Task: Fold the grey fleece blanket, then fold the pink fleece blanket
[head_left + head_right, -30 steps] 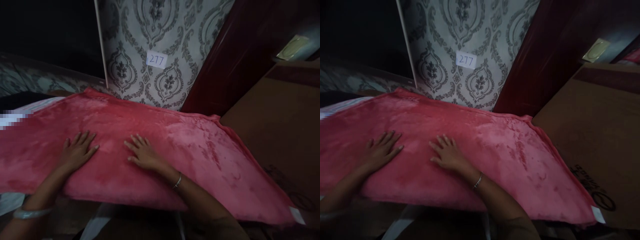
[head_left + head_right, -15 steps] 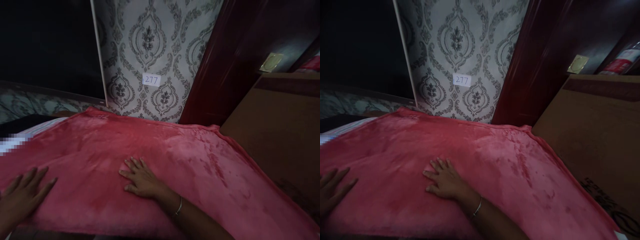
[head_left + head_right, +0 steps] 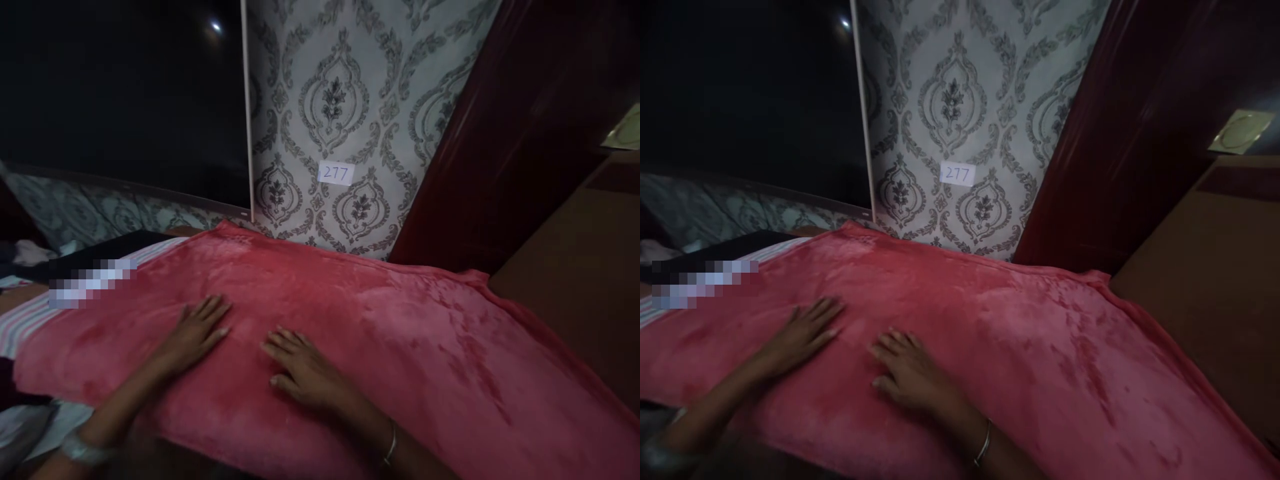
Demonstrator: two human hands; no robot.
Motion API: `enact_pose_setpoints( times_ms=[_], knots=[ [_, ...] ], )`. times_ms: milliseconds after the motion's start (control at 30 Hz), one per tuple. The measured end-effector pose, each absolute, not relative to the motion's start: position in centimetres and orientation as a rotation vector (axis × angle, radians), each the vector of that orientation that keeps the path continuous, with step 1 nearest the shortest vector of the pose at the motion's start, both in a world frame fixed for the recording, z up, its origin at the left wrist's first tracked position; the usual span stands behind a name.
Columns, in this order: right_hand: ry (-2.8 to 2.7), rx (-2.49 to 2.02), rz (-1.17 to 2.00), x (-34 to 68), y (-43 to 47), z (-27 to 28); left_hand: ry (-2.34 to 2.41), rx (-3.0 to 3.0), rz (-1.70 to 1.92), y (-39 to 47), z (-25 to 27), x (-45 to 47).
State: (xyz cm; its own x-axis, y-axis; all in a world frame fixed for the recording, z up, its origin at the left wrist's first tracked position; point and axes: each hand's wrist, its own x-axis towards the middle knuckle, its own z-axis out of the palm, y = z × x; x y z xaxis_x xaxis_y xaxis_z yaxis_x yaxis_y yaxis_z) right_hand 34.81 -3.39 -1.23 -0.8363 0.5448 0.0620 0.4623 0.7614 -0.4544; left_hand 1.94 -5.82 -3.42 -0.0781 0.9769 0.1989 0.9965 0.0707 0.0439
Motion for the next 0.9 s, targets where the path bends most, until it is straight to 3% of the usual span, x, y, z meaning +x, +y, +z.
enact_pose_setpoints(
  times_ms=[433,633,900],
  knots=[
    [-2.811,-1.006,0.457,31.1,-0.3,-3.5,-2.199,-2.288,-0.22,-2.9,-3.6,3.0],
    [-2.788,-1.02,0.489,31.3,-0.5,-3.8,-2.46,-1.999,-0.085,1.2,-1.8,-1.2],
    [-2.776,-1.023,0.519,31.2,-0.3,-3.9,-2.556,-1.806,-0.17,7.2,1.0,-4.6]
  ],
)
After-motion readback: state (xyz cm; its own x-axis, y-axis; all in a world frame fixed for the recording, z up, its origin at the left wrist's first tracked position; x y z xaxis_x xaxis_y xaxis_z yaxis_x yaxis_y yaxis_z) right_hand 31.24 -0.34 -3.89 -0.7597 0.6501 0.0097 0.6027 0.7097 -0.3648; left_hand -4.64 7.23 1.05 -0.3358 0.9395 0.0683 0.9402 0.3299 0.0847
